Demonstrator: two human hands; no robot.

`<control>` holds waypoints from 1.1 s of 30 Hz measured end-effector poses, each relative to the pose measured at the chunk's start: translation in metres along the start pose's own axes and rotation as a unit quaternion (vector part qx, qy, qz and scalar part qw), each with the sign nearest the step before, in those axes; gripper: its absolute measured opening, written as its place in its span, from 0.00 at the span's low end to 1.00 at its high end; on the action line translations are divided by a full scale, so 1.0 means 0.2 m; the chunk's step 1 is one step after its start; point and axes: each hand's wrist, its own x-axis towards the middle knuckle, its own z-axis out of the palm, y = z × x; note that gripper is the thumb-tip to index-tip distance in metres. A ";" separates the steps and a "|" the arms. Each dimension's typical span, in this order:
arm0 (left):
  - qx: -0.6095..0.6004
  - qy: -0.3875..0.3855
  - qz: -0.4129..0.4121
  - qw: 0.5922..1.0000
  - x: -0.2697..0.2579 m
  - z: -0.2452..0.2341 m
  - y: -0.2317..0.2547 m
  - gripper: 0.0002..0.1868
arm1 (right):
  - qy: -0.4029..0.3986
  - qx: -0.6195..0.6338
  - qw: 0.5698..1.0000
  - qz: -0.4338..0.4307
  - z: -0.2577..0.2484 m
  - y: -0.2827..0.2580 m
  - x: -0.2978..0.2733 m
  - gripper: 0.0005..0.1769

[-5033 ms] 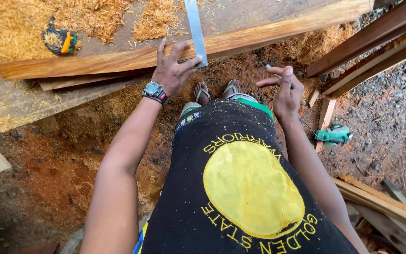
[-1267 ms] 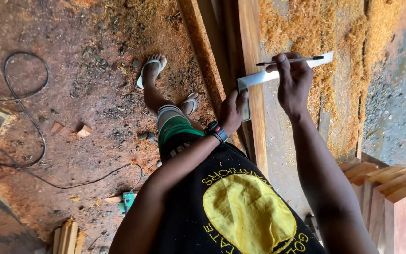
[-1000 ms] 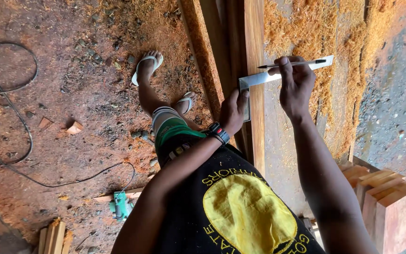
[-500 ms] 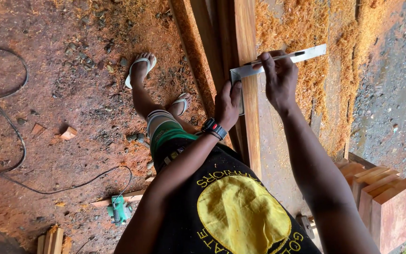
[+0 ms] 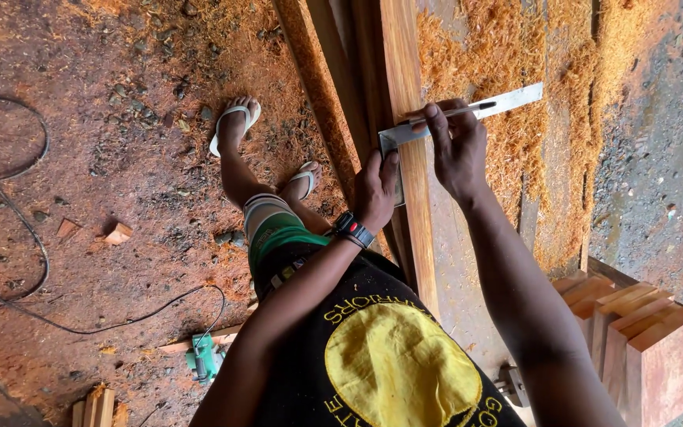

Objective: Measuring and marking wooden planks using a tape measure, square ruler, and pencil

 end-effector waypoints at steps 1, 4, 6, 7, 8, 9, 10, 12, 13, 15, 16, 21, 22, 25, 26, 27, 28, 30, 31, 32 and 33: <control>0.001 0.001 0.000 1.000 0.00 -0.01 0.00 0.24 | -0.001 0.001 1.000 0.000 0.00 0.00 0.00 0.21; -0.003 -0.002 0.002 1.000 0.00 -0.02 -0.02 0.24 | 0.003 0.003 1.000 -0.001 0.00 -0.02 -0.01 0.20; 0.010 0.000 0.003 1.000 -0.01 0.01 -0.04 0.24 | 0.006 0.005 1.000 0.002 0.00 -0.02 0.00 0.18; 0.011 0.000 0.004 1.000 -0.01 0.01 -0.05 0.24 | 0.007 0.006 1.000 0.002 0.00 -0.02 0.00 0.18; 0.004 -0.003 -0.001 1.000 -0.02 0.02 -0.07 0.24 | 0.006 0.002 1.000 0.004 0.00 -0.02 -0.01 0.18; -0.003 -0.005 -0.005 1.000 -0.02 0.02 -0.08 0.24 | 0.005 -0.001 1.000 0.006 0.00 -0.01 -0.01 0.18; -0.003 -0.006 -0.006 1.000 -0.01 0.01 -0.05 0.24 | 0.005 -0.001 1.000 0.007 0.00 -0.02 -0.01 0.18; 0.001 -0.004 0.006 1.000 0.01 -0.02 0.01 0.21 | 0.003 -0.008 1.000 0.005 0.00 -0.02 -0.01 0.18; 0.002 -0.005 0.005 1.000 0.01 -0.02 0.01 0.21 | 0.003 -0.008 1.000 0.006 0.01 -0.04 -0.02 0.18; -0.042 -0.015 -0.011 0.999 0.02 -0.01 0.00 0.22 | 0.000 0.000 1.000 0.015 0.01 -0.07 -0.02 0.17; -0.042 -0.016 -0.012 0.999 0.02 -0.01 -0.01 0.22 | 0.001 0.000 1.000 0.016 0.01 -0.05 -0.02 0.17; -0.039 -0.017 -0.012 0.999 0.01 0.02 -0.12 0.23 | -0.006 -0.020 1.000 0.014 0.00 -0.01 -0.01 0.17; -0.038 -0.018 -0.012 0.999 0.02 0.01 -0.07 0.23 | -0.005 -0.019 1.000 0.015 0.00 -0.01 0.00 0.17; -0.013 -0.011 0.002 1.000 0.03 0.00 0.00 0.23 | -0.007 -0.047 0.999 0.000 -0.02 0.00 0.00 0.17; -0.013 -0.006 0.005 1.000 0.02 0.02 -0.04 0.22 | -0.007 -0.062 0.998 -0.002 -0.03 0.00 0.01 0.17; -0.013 -0.001 0.008 1.000 0.01 0.04 -0.08 0.21 | -0.007 -0.076 0.997 -0.005 -0.05 0.00 0.01 0.17; -0.012 -0.002 0.008 1.000 0.01 0.03 -0.10 0.21 | -0.005 -0.075 0.997 -0.004 -0.06 0.01 0.01 0.17; -0.014 -0.010 0.001 1.000 0.02 0.02 -0.14 0.21 | -0.004 -0.085 0.996 -0.005 -0.08 0.03 0.02 0.18; -0.013 -0.011 0.002 1.000 0.02 0.03 -0.13 0.21 | -0.002 -0.085 0.996 -0.005 -0.08 0.04 0.01 0.18; -0.013 -0.009 0.003 1.000 0.03 0.03 -0.12 0.21 | 0.001 -0.079 0.997 -0.002 -0.08 0.04 0.01 0.18; -0.014 -0.007 0.004 1.000 0.03 0.04 -0.10 0.21 | 0.005 -0.074 0.997 0.002 -0.08 0.05 0.01 0.18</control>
